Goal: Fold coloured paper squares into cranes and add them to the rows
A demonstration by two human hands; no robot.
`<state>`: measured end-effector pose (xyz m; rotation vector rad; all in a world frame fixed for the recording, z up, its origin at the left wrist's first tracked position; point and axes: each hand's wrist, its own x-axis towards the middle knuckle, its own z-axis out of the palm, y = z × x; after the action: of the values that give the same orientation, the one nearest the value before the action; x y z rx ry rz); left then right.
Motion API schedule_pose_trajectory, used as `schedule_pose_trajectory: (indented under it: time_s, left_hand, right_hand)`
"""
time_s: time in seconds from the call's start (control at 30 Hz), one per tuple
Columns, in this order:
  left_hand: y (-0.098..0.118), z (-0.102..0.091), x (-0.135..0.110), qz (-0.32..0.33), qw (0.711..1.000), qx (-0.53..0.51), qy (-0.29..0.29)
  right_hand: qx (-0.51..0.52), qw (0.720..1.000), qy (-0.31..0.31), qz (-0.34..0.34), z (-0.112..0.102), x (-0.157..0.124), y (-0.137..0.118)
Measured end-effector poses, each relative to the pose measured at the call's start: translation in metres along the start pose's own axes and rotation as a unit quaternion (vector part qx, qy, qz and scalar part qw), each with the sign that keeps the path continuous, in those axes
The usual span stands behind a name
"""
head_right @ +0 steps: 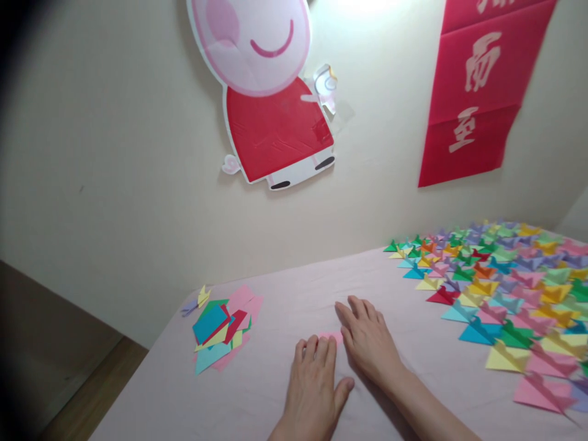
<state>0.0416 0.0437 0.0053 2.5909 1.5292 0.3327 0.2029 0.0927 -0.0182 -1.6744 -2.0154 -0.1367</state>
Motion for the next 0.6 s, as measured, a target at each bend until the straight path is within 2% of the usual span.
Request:
schedule_pose_trajectory:
  time_s: [0.13,0.3,0.43,0.6]
  left_hand:
    - [-0.002,-0.004,0.001,0.006,1.0,-0.004,0.022]
    - [-0.002,-0.014,0.005,0.01,1.0,0.0,0.023]
    - [-0.001,-0.018,0.005,0.006,1.0,-0.003,0.012]
    - [0.0,-0.008,0.001,-0.01,1.0,-0.015,0.012]
  right_hand:
    - [0.069,0.997,0.003,0.019,0.0,0.002,0.007]
    - [0.137,0.989,0.04,0.045,0.003,0.002,0.01]
    - [0.125,0.99,0.023,0.053,-0.001,0.003,0.005]
    - [0.083,0.995,-0.016,0.056,-0.008,0.005,0.0]
